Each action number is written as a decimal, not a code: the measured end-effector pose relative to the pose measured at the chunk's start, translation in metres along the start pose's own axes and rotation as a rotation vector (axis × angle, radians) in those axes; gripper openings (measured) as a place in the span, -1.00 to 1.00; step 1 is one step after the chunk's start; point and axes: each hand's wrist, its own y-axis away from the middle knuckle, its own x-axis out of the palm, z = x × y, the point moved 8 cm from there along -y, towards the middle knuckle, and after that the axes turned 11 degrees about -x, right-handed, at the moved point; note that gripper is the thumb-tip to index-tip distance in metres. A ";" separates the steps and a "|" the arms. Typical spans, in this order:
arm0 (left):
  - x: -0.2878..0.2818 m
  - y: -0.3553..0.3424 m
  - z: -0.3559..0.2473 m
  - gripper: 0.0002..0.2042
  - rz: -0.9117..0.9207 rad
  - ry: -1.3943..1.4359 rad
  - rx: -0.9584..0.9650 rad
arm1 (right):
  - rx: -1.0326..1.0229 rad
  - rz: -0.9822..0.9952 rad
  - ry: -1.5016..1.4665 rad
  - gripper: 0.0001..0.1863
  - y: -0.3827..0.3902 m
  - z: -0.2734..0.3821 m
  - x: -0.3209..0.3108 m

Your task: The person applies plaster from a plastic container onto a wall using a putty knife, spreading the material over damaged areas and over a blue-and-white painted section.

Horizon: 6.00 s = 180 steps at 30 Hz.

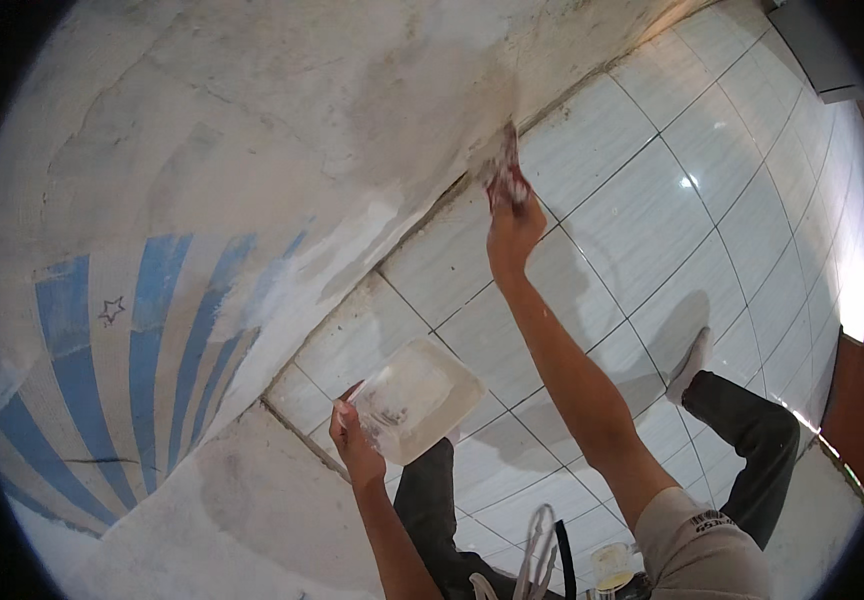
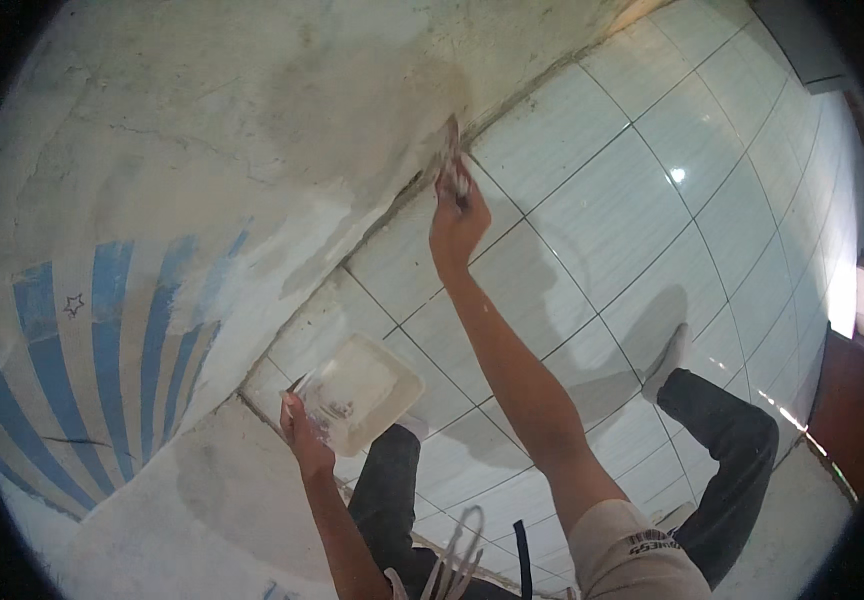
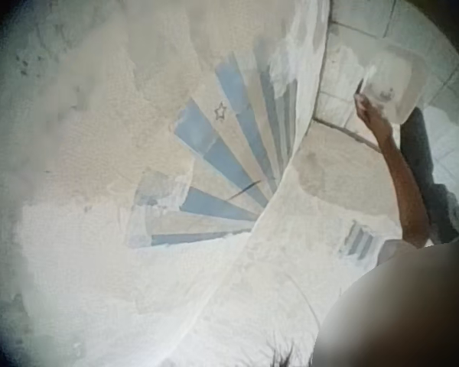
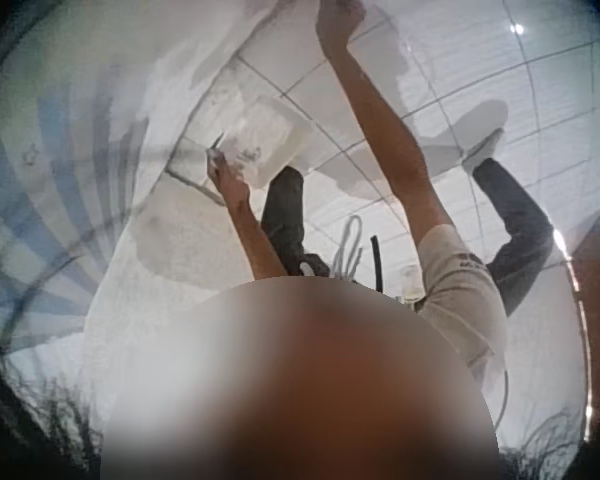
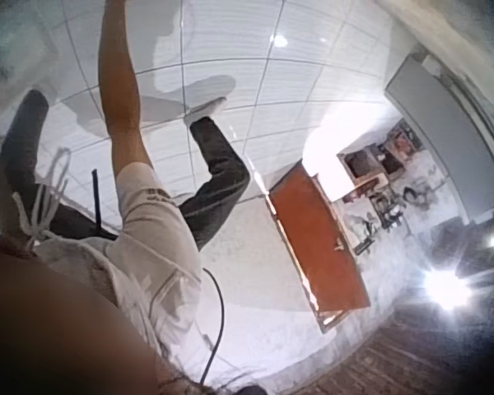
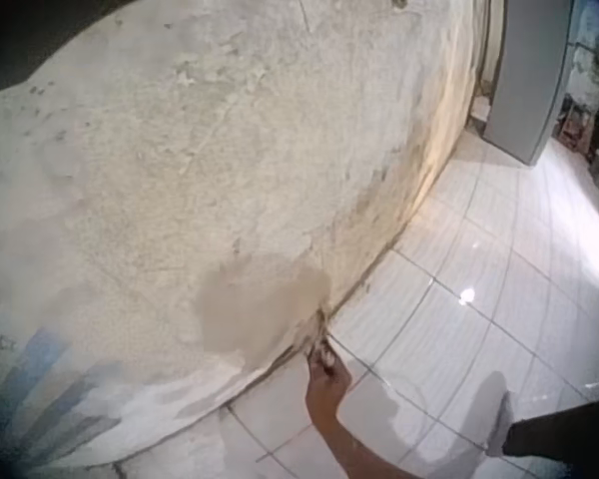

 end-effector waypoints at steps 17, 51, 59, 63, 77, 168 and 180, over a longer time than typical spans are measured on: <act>0.008 0.013 0.017 -0.40 0.026 0.201 0.004 | -0.401 0.726 0.072 -0.58 0.110 0.017 0.064; 0.016 0.018 -0.025 -0.40 0.051 -0.004 0.179 | -0.374 0.484 0.072 -0.60 0.037 -0.011 0.007; 0.011 0.017 -0.028 -0.40 0.051 0.026 0.208 | -0.222 0.124 0.177 -0.57 -0.049 -0.012 0.009; 0.002 0.011 -0.028 -0.40 0.097 0.010 0.234 | -0.372 0.460 0.241 -0.59 0.034 -0.002 0.056; 0.025 0.019 -0.037 -0.47 0.087 0.014 0.250 | -0.168 0.011 0.106 -0.59 -0.058 -0.029 -0.003; 0.063 -0.021 -0.005 -0.21 0.016 -0.098 0.073 | -0.053 -0.009 0.131 -0.50 -0.020 -0.086 -0.029; 0.062 -0.017 -0.010 -0.17 -0.071 -0.058 0.038 | 0.020 0.211 0.143 -0.49 0.015 -0.067 -0.001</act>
